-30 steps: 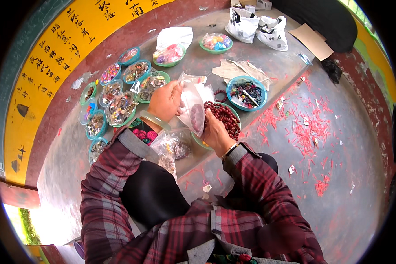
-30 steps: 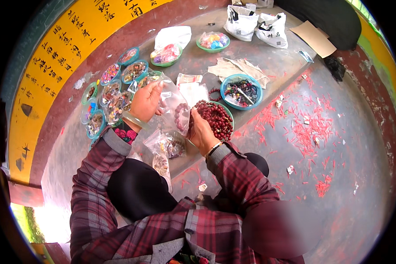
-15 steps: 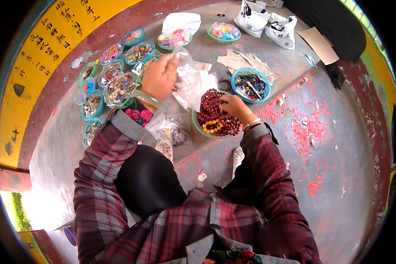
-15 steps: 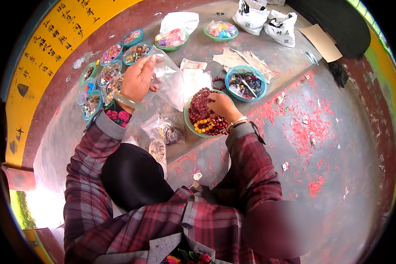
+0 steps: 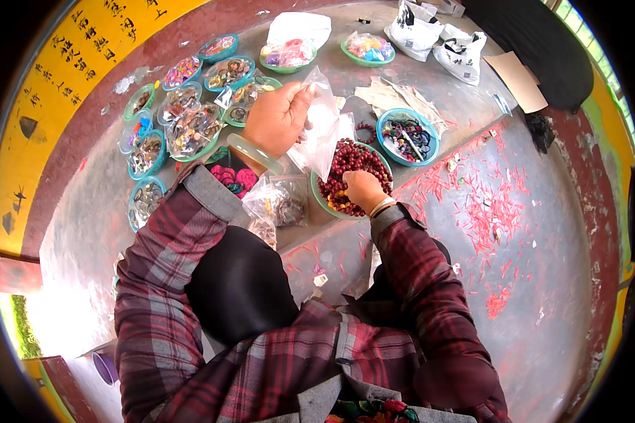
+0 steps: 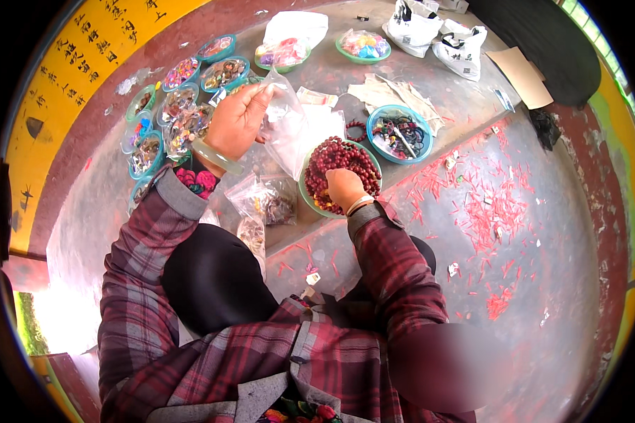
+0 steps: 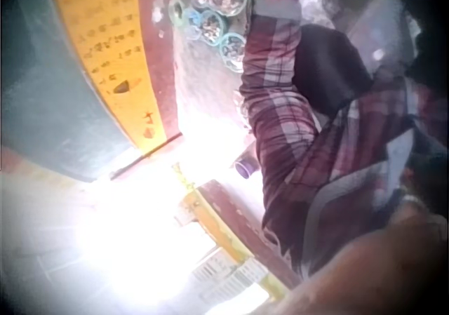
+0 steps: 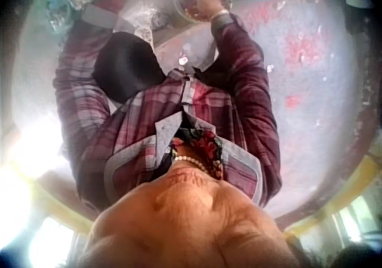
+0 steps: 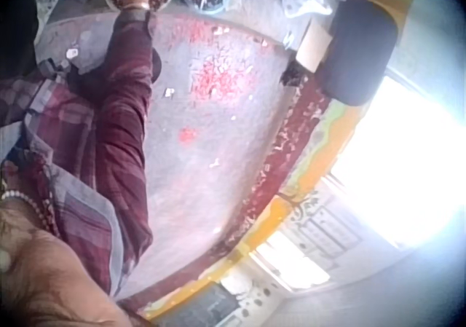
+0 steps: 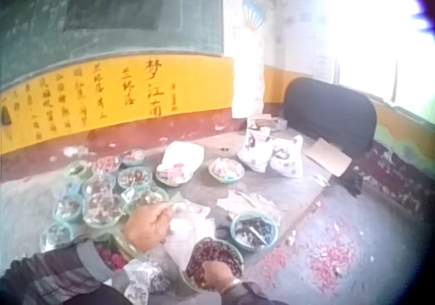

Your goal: The person sits on the floor and packs beaded bracelets into small clear plastic bags. They pick up bracelets from a bowl, open a bag, place the bracelet inside, and set the bag down. The person repeats this process for multiple bracelets.

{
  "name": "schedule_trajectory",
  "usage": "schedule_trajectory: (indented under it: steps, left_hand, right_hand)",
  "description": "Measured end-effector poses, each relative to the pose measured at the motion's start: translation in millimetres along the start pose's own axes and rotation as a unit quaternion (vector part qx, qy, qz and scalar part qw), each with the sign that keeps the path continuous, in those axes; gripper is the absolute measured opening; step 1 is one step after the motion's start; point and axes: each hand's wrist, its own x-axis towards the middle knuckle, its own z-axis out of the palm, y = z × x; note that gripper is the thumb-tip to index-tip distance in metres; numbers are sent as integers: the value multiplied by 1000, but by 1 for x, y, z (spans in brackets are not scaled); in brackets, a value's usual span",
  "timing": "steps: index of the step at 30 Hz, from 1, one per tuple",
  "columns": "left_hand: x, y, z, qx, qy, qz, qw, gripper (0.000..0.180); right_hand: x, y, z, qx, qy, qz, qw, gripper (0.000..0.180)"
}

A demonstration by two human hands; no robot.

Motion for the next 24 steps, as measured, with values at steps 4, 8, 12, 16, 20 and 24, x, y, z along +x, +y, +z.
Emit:
schedule_trajectory:
  steps: [4,8,12,16,20,24]
  left_hand:
    - [0,-5,0,14,4,10,1000,33]
    - [1,-1,1,5,1,18,1000,31]
    - [0,-2,-2,2,1,6,1000,30]
    - [1,-4,-1,1,4,2,1000,31]
    - [3,-8,0,9,-1,18,1000,32]
    - [3,-7,-1,9,-6,11,1000,32]
  right_hand:
    - [-2,-3,-7,4,11,-5,1000,12]
    - [13,29,-18,70,19,-26,997,16]
    - [12,34,-52,343,-7,67,937,18]
    - [4,35,-64,499,0,165,851,20]
    - [10,57,-46,472,48,225,851,22]
    - [20,73,-27,340,106,215,910,22]
